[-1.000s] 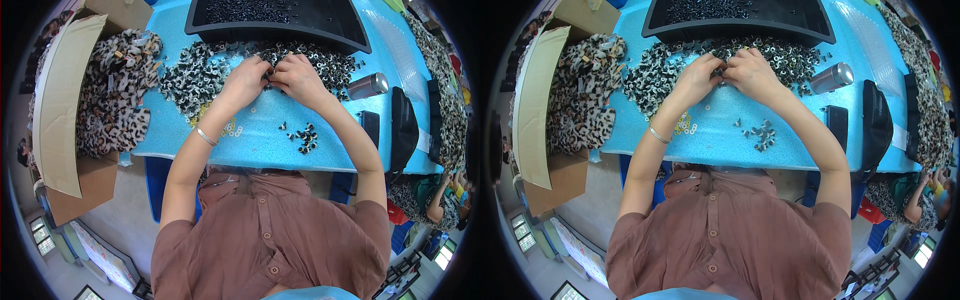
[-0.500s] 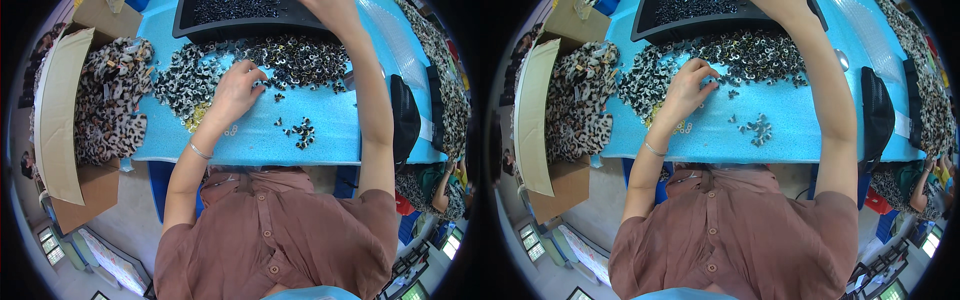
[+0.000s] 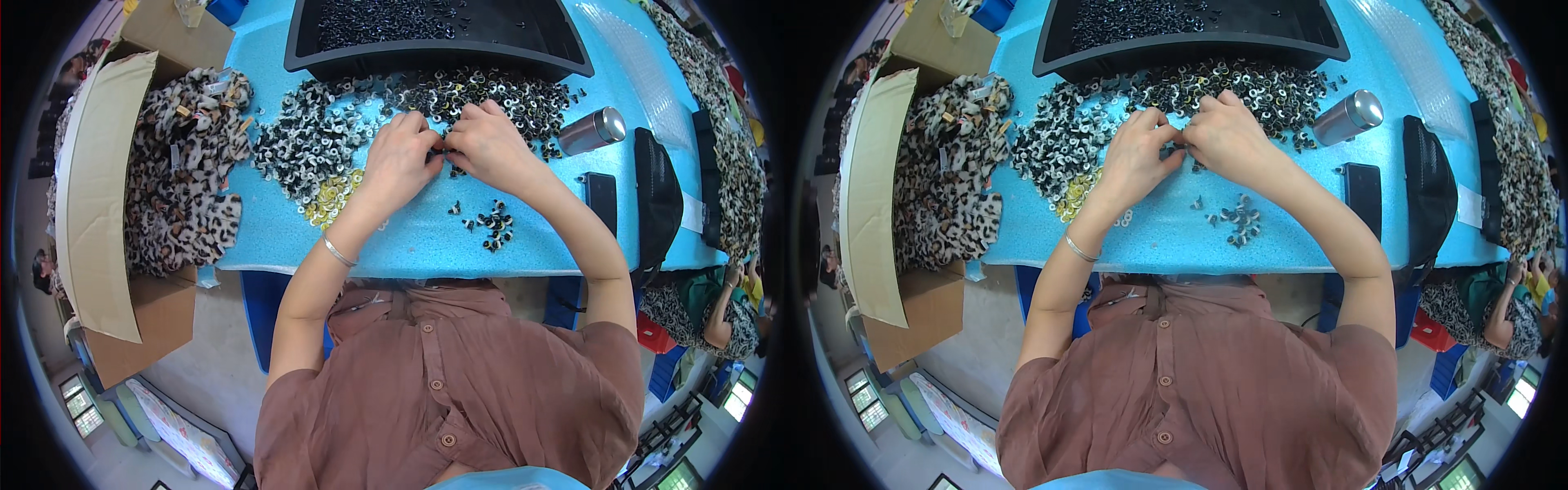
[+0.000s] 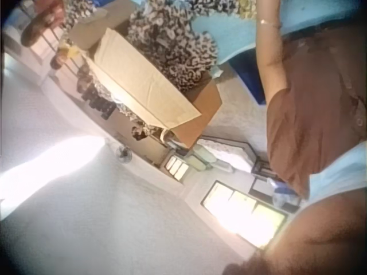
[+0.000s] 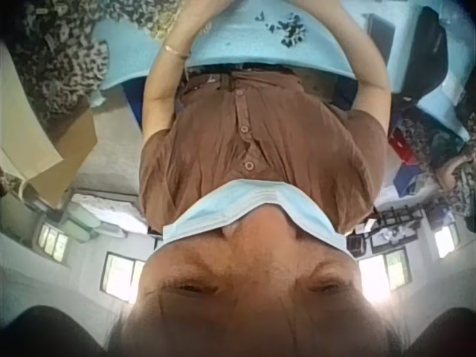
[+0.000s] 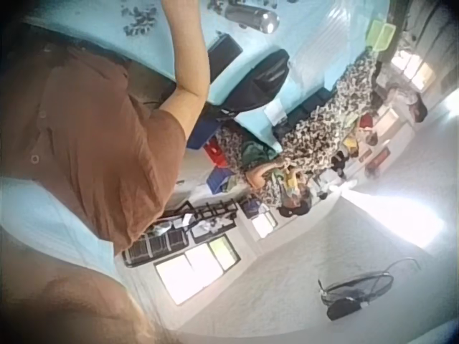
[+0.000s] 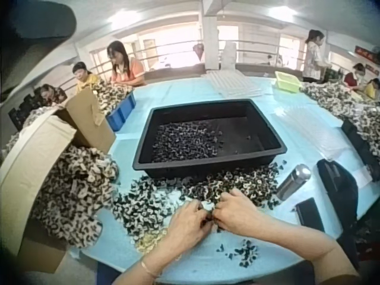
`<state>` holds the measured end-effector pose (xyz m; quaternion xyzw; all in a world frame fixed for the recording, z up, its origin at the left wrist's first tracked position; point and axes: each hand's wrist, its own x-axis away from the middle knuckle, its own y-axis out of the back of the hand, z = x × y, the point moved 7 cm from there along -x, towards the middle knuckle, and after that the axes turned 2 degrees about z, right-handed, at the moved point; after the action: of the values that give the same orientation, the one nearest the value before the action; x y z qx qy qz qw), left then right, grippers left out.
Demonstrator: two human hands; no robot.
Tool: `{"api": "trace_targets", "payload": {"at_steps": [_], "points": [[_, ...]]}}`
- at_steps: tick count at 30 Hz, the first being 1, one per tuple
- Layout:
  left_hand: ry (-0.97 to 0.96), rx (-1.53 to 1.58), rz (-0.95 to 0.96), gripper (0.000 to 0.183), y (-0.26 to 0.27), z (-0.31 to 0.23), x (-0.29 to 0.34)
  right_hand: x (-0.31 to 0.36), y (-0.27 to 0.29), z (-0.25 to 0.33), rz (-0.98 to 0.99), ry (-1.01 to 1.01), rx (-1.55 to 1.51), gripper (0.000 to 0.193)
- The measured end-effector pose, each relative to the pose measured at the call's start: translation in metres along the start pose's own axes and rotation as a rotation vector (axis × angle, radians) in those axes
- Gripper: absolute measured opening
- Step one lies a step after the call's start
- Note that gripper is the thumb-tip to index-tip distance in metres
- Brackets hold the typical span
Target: The person sets aside a plastic tray, attaches plastic eyes onto a plush toy by hand, and assembles plastic eye components by joining pieces and washers together on the table.
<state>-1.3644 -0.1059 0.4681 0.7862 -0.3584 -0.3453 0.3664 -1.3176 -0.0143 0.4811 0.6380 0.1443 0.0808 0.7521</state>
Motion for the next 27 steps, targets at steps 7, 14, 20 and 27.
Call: {"api": "trace_targets", "payload": {"at_steps": [7, 14, 20, 27], "points": [[-0.142, 0.142, -0.392, 0.011, 0.096, 0.006, -0.039, -0.002, 0.053, -0.019, -0.299, 0.014, -0.173, 0.005], [-0.169, -0.219, -0.435, 0.017, 0.119, 0.01, -0.089, -0.038, 0.16, -0.051, -0.332, -0.364, 0.142, 0.033], [-0.165, -0.041, -0.05, 0.012, 0.019, -0.006, -0.025, 0.001, 0.049, -0.025, -0.093, -0.038, 0.067, 0.01], [-0.114, -0.029, 0.074, 0.014, 0.0, 0.001, -0.013, 0.011, 0.014, -0.021, 0.017, -0.064, 0.115, 0.013]]}}
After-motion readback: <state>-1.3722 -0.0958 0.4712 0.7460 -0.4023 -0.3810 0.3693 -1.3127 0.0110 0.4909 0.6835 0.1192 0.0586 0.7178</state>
